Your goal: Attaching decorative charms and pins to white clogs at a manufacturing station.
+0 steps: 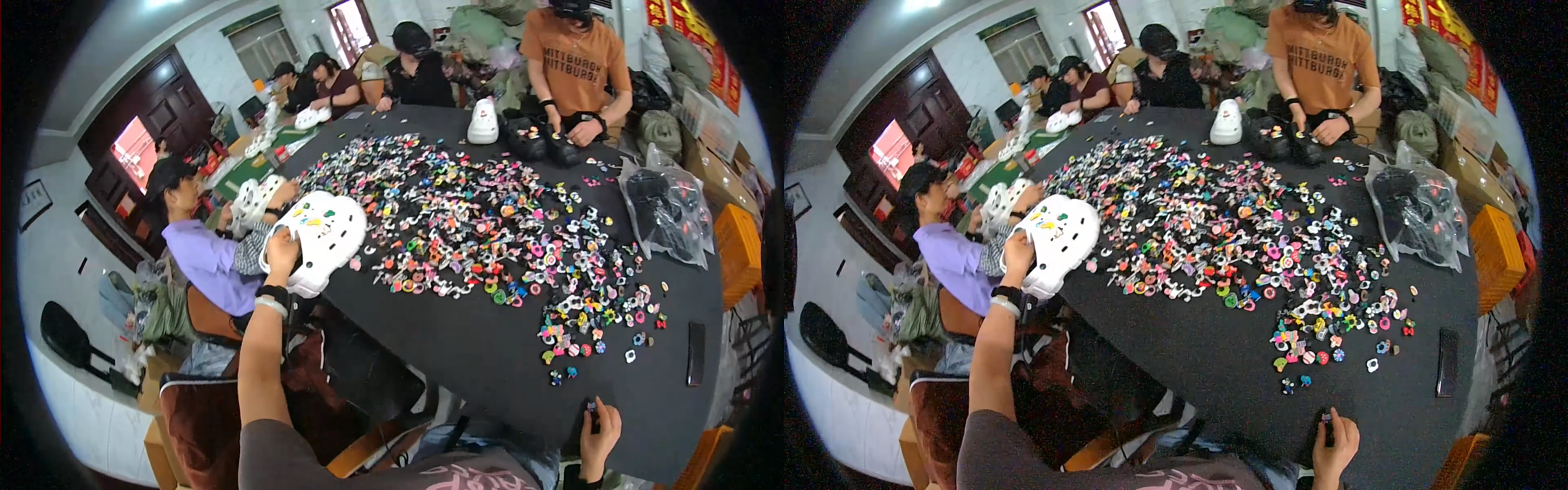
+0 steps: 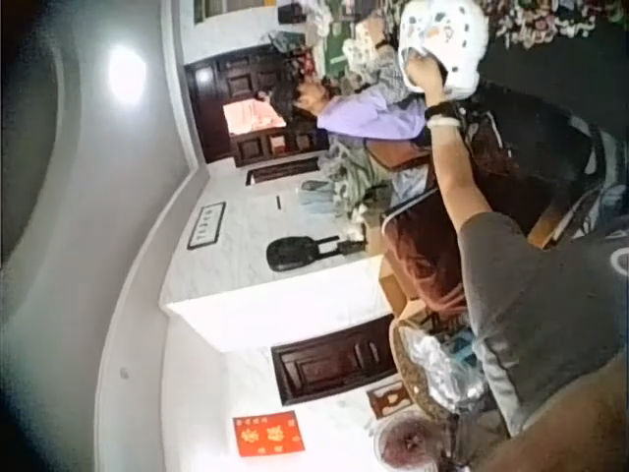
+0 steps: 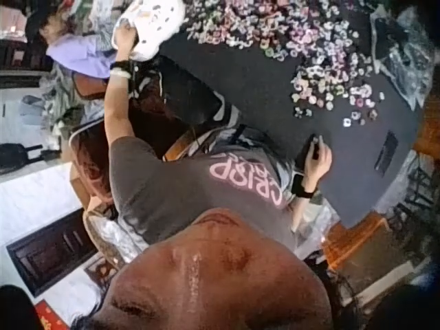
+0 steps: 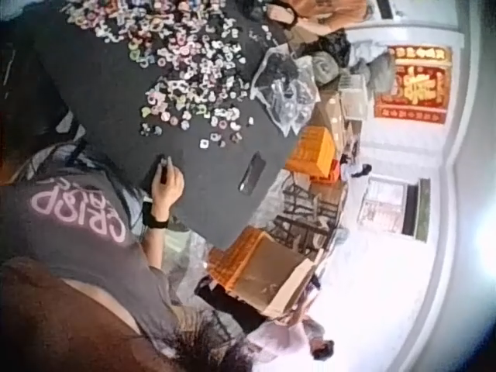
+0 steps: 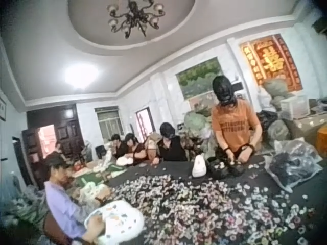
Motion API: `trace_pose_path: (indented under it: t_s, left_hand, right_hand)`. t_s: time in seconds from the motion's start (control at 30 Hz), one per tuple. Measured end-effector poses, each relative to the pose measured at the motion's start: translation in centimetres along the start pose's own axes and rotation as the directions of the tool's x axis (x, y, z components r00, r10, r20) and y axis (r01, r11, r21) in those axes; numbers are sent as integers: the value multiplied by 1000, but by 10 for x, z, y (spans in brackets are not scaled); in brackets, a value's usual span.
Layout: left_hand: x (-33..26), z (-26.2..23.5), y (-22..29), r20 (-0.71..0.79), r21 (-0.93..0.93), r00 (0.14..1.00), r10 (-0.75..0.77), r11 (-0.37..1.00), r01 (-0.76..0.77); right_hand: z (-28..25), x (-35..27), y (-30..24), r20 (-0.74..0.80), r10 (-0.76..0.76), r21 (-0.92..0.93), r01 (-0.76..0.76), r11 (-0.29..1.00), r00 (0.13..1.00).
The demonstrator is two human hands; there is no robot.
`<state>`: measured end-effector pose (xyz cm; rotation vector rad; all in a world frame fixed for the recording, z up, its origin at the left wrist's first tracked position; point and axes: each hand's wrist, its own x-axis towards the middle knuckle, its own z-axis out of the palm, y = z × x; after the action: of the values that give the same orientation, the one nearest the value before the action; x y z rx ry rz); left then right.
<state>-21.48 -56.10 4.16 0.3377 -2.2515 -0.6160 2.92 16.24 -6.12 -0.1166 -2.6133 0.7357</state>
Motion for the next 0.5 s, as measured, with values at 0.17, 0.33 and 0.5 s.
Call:
trace_pose_path:
  t_s: [0.17, 0.33, 0.5]
  left_hand:
    - [31, 37, 1, -48, 309, 999, 12, 951, 3]
    - [35, 56, 8, -44, 343, 996, -84, 935, 94]
    - [29, 79, -3, 5, 401, 983, -181, 901, 164]
  right_hand:
    - [0, 4, -2, -38, -5, -32, 4, 999, 999]
    - [-2, 6, -10, -66, -92, -32, 90, 995, 994]
    - [-21, 13, -36, -45, -99, -86, 94, 992, 994]
